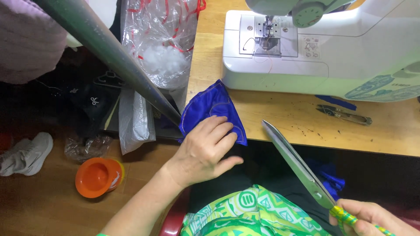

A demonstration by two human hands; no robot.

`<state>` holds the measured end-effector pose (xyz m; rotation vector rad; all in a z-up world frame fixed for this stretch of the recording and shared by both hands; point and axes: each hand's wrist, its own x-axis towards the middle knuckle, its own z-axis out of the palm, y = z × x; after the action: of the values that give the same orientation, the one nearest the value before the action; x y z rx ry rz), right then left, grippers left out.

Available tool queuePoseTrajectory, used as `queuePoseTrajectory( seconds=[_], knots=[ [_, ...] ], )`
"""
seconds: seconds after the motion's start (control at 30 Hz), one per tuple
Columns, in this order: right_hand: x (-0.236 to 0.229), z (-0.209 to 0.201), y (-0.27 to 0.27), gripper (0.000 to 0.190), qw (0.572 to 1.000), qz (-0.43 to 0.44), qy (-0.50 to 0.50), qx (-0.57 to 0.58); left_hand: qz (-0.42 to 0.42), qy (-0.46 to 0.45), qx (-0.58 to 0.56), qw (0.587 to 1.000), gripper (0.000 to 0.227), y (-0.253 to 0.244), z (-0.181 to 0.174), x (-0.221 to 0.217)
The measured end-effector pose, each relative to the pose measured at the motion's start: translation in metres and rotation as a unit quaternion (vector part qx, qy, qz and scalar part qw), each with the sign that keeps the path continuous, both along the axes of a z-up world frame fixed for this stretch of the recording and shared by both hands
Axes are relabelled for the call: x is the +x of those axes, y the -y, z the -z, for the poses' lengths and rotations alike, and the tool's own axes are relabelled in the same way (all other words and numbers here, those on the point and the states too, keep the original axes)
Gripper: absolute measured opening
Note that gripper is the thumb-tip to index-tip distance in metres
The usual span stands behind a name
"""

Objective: Sewing a small blue fabric piece and then trimming it with scissors to a specific shape.

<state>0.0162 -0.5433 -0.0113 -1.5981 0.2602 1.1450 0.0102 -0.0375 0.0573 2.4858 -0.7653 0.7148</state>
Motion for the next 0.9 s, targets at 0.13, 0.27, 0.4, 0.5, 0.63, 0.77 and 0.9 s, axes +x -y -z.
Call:
queuePoseTrajectory(
  seconds=[0.13, 0.27, 0.4, 0.5, 0.63, 0.77, 0.9],
  knots=[
    [-0.019, -0.030, -0.027, 0.061, 0.983, 0.022, 0.126, -0.130, -0.057, 0.065, -0.008, 0.996, 0.012, 0.007, 0.022, -0.002],
    [-0.008, -0.003, -0.007, 0.074, 0.987, -0.032, 0.047, -0.148, -0.088, 0.075, -0.089, 0.989, 0.014, 0.022, 0.032, 0.002],
    [-0.015, -0.027, -0.025, 0.073, 0.942, -0.155, 0.153, -0.253, -0.120, 0.093, -0.162, 0.975, 0.013, 0.033, 0.038, 0.006],
    [-0.010, -0.077, -0.091, 0.067, 0.878, -0.224, 0.149, -0.396, -0.137, 0.112, -0.173, 0.969, 0.015, 0.038, 0.045, 0.008],
    [-0.015, -0.119, -0.157, 0.063, 0.865, -0.166, 0.093, -0.464, -0.153, 0.152, -0.174, 0.961, 0.015, 0.042, 0.050, 0.011],
    [-0.017, -0.098, -0.148, 0.067, 0.858, -0.202, 0.083, -0.464, -0.159, 0.167, -0.181, 0.956, 0.017, 0.045, 0.054, 0.015],
    [-0.020, -0.106, -0.164, 0.066, 0.852, -0.224, 0.057, -0.471, -0.189, 0.176, -0.184, 0.948, 0.014, 0.049, 0.052, 0.019]
  ],
)
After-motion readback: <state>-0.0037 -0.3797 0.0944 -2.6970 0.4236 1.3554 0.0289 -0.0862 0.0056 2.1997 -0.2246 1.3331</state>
